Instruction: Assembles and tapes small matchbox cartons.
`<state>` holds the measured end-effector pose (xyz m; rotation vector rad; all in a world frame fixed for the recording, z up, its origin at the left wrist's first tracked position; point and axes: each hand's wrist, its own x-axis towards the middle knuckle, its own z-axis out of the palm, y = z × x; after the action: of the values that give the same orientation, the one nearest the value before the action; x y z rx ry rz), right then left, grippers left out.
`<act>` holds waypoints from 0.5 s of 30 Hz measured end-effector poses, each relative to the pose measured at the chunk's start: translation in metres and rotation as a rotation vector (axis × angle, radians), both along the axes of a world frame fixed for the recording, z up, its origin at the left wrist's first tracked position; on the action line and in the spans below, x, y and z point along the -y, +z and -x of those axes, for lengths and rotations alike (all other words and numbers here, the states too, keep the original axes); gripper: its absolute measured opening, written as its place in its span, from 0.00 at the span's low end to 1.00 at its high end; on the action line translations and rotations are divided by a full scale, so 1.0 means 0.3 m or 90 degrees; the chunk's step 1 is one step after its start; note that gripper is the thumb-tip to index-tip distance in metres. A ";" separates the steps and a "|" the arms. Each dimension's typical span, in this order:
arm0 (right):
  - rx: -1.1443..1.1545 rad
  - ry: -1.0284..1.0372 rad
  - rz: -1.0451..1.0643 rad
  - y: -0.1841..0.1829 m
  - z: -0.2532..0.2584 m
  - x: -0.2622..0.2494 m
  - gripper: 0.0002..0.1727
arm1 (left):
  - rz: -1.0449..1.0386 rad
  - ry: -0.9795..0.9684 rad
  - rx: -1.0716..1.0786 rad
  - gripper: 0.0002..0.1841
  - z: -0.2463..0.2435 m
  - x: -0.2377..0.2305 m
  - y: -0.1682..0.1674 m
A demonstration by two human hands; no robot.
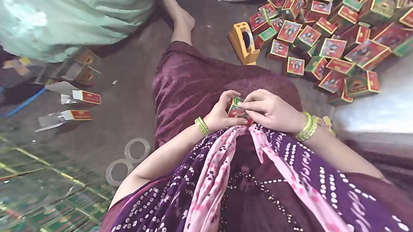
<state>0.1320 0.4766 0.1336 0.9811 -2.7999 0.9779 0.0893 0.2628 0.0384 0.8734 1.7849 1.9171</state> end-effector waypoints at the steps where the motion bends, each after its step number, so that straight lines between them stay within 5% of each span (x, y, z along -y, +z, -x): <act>1: 0.001 -0.034 0.022 -0.017 -0.012 0.004 0.17 | -0.012 0.023 0.010 0.43 -0.002 -0.003 -0.001; 6: 0.030 -0.162 0.188 -0.135 -0.062 0.040 0.25 | -0.039 0.099 0.099 0.28 -0.005 -0.007 0.008; 11: 0.289 -0.168 0.375 -0.089 0.048 -0.038 0.41 | -0.069 0.123 0.166 0.24 0.004 -0.014 0.020; 15: 0.256 -0.486 0.413 -0.117 0.334 -0.185 0.27 | -0.090 0.185 0.211 0.15 0.030 -0.015 0.015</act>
<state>0.0318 0.5320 0.0984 -0.3636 -2.4051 1.8373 0.0802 0.2673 0.0430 0.3192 1.6589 2.2363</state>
